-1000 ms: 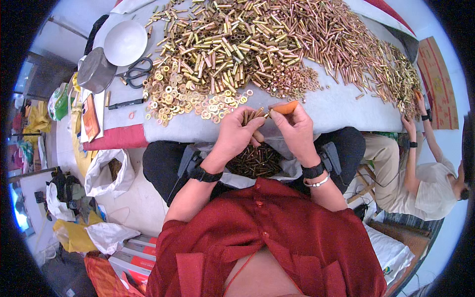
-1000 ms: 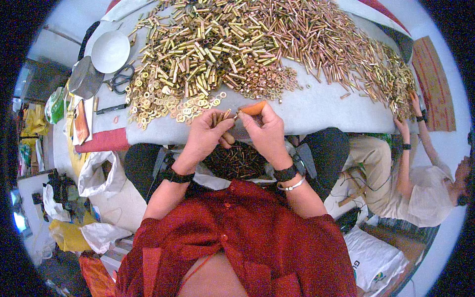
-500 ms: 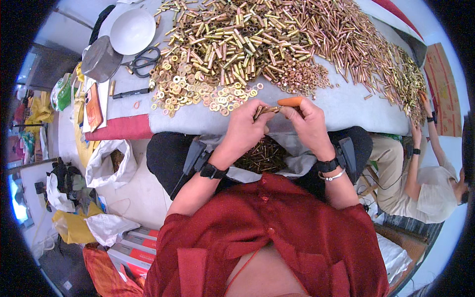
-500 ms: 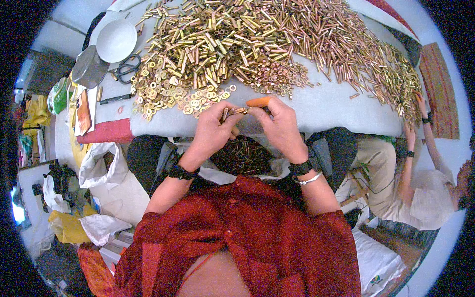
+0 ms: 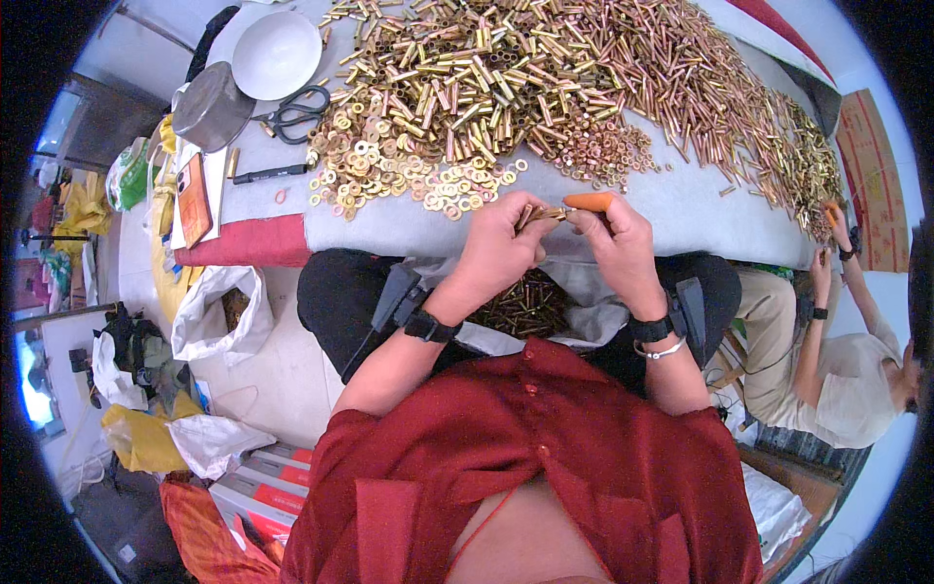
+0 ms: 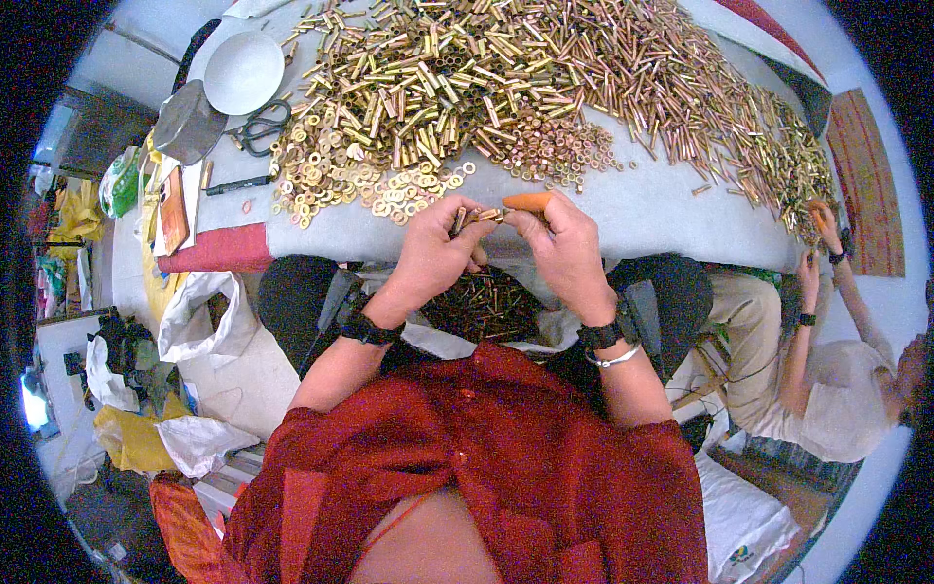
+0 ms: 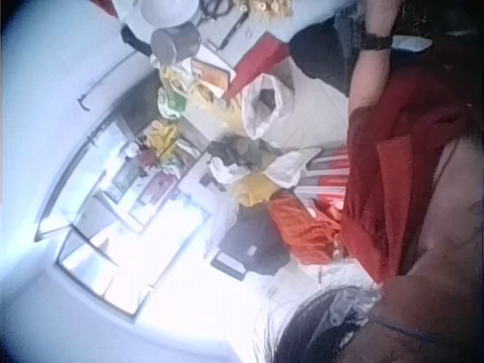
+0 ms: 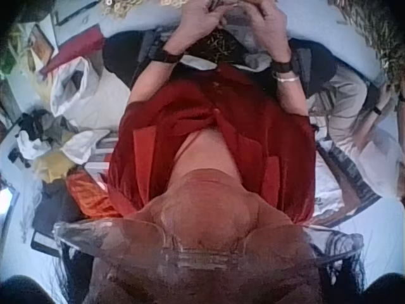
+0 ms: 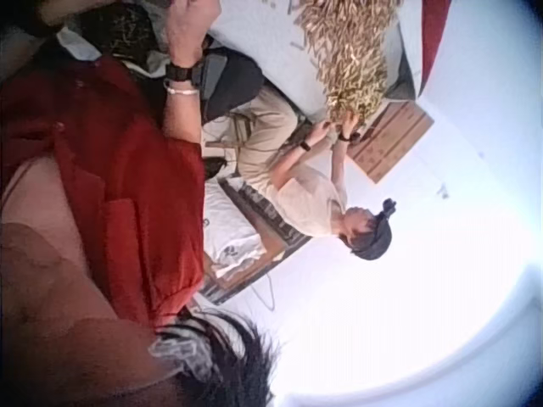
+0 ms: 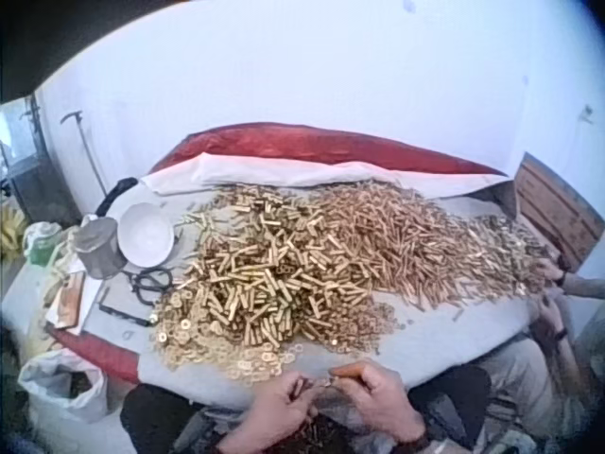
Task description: Manually assembling metal connector components by placing washers/rings onto cylindrical terminals.
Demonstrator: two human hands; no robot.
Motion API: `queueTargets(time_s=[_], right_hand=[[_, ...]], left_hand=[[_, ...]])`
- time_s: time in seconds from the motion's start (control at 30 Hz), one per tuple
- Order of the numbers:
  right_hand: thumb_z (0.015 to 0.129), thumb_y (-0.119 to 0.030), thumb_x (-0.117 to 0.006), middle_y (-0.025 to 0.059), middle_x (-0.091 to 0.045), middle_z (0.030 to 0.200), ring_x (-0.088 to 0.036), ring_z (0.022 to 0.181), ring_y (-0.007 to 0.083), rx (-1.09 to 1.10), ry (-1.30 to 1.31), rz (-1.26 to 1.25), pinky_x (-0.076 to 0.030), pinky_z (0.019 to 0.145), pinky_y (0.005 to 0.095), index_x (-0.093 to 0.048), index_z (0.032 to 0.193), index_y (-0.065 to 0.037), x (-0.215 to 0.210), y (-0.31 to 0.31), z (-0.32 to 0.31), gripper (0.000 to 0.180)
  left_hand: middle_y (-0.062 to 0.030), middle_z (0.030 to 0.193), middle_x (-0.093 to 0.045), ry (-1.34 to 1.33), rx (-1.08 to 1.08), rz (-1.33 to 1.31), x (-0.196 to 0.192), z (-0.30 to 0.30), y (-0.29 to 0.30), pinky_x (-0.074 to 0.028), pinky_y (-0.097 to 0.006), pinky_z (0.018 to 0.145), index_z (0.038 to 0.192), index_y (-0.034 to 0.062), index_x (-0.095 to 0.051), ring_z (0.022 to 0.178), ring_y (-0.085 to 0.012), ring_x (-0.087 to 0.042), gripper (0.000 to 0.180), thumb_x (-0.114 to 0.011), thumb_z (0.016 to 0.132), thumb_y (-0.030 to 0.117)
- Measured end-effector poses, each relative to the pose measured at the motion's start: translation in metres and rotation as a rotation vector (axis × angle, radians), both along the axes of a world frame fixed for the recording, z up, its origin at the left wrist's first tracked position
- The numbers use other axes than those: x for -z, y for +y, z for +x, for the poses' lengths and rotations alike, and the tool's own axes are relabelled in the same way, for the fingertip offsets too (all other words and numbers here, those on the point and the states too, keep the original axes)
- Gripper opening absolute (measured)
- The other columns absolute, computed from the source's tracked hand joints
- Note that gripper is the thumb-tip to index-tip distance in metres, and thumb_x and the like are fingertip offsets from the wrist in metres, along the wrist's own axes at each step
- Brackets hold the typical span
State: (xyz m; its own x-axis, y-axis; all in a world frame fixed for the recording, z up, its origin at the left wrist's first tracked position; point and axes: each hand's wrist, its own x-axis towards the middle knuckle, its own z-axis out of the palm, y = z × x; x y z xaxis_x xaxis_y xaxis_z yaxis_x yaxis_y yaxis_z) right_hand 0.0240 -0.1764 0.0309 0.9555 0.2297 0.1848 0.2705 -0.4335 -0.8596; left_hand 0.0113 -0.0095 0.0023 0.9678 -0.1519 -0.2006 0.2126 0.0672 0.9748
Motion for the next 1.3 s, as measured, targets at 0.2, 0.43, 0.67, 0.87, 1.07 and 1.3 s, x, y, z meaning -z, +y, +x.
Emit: queueTargets(time_s=[0.2, 0.43, 0.67, 0.87, 1.07, 1.3], right_hand=[[0.081, -0.005, -0.063, 0.0115, -0.061, 0.084, -0.059, 0.074, 0.0206, -0.028, -0.114, -0.17, -0.047, 0.065, 0.0297, -0.062, 0.093, -0.002, -0.001, -0.006, -0.001, 0.013], [0.081, -0.007, -0.063, 0.0101, -0.063, 0.086, -0.062, 0.076, 0.0177, 0.072, 0.102, 0.135, -0.048, 0.067, 0.0277, -0.063, 0.096, -0.002, -0.002, -0.006, -0.006, 0.016], [0.079, -0.016, -0.064, 0.0147, -0.058, 0.078, -0.058, 0.074, 0.0309, 0.069, -0.253, -0.064, -0.046, 0.066, 0.0366, -0.06, 0.084, -0.002, 0.014, -0.005, -0.004, 0.016], [0.081, -0.013, -0.062, 0.0139, -0.055, 0.081, -0.056, 0.075, 0.0302, 0.043, -0.246, 0.087, -0.045, 0.066, 0.036, -0.059, 0.088, -0.001, 0.015, -0.012, -0.001, 0.014], [0.081, -0.015, -0.064, 0.0136, -0.056, 0.076, -0.057, 0.072, 0.0274, 0.125, -0.114, 0.149, -0.045, 0.064, 0.0345, -0.061, 0.085, -0.002, 0.022, -0.009, -0.001, 0.014], [0.079, -0.026, -0.063, 0.0159, -0.053, 0.07, -0.054, 0.069, 0.0361, 0.131, -0.189, -0.175, -0.044, 0.062, 0.0437, -0.052, 0.071, -0.002, 0.016, -0.015, 0.004, 0.028]], left_hand=[[-0.0025, 0.066, -0.058, -0.154, 0.024, 0.114, 0.002, -0.003, -0.003, -0.046, -0.022, 0.043, 0.091, 0.0016, -0.056, 0.05, -0.0085, -0.056, 0.008, -0.059, 0.086, 0.007], [-0.0035, 0.071, -0.058, -0.009, 0.042, -0.015, 0.002, 0.001, -0.006, -0.047, -0.023, 0.045, 0.095, 0.0022, -0.055, 0.055, -0.0098, -0.058, 0.011, -0.06, 0.086, 0.007], [-0.0038, 0.07, -0.057, -0.146, -0.032, 0.187, -0.002, -0.005, -0.007, -0.046, -0.021, 0.044, 0.091, 0.0001, -0.054, 0.053, -0.0093, -0.057, 0.008, -0.058, 0.086, 0.005], [-0.0031, 0.069, -0.057, -0.055, -0.018, 0.021, 0.005, 0.0, -0.018, -0.046, -0.021, 0.044, 0.091, 0.0006, -0.054, 0.053, -0.0087, -0.057, 0.006, -0.057, 0.087, 0.003], [-0.003, 0.071, -0.058, -0.032, -0.082, 0.05, 0.011, -0.003, -0.017, -0.048, -0.021, 0.046, 0.092, 0.0007, -0.054, 0.054, -0.0085, -0.057, 0.007, -0.058, 0.087, 0.003], [-0.0039, 0.071, -0.058, -0.313, -0.062, 0.315, 0.005, -0.003, -0.026, -0.048, -0.021, 0.048, 0.092, 0.0006, -0.055, 0.056, -0.0085, -0.058, 0.007, -0.058, 0.086, 0.003]])
